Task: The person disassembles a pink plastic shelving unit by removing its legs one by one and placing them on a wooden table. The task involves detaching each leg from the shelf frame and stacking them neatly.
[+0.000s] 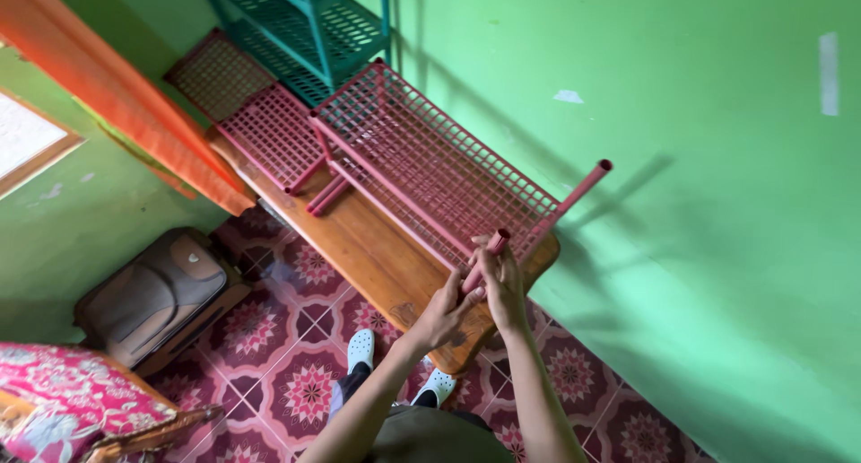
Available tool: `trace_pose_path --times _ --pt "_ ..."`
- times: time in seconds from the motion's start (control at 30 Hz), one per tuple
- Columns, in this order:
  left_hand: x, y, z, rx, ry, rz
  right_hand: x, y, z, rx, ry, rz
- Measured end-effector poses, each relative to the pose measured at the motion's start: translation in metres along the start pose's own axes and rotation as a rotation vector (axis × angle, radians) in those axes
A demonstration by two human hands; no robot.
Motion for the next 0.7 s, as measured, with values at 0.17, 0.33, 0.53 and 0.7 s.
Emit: trace_pose_path --times 0.17,0.33,0.53,0.7 --pt "0.053 0.029 -0.003 0.149 -0.151 0.111 -0.030 0.002 0.017 -0.079 0.234 0.138" --pt "0.117 0.060 0.017 0.014 -0.175 0.197 -0.078 -0.009 0.037 -0.156 0.174 0.186" --pt "0.213 0.077 0.022 -0.015 -0.259 0.384 -0.182 -0.026 0.063 -0.095 0.099 0.071" --pt "0.288 0.074 0.005 0.127 -0.194 0.435 -0.257 -0.032 0.099 -0.294 0.071 -0.010"
Point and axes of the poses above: each hand's wrist, its own y-axis away from the middle knuckle, its own x-axis out of the back of the hand, z = x × y, the point moved 5 cm from there along -y, towards the middle knuckle, and after that the axes turned 10 degrees about y, right-handed, at the moved point
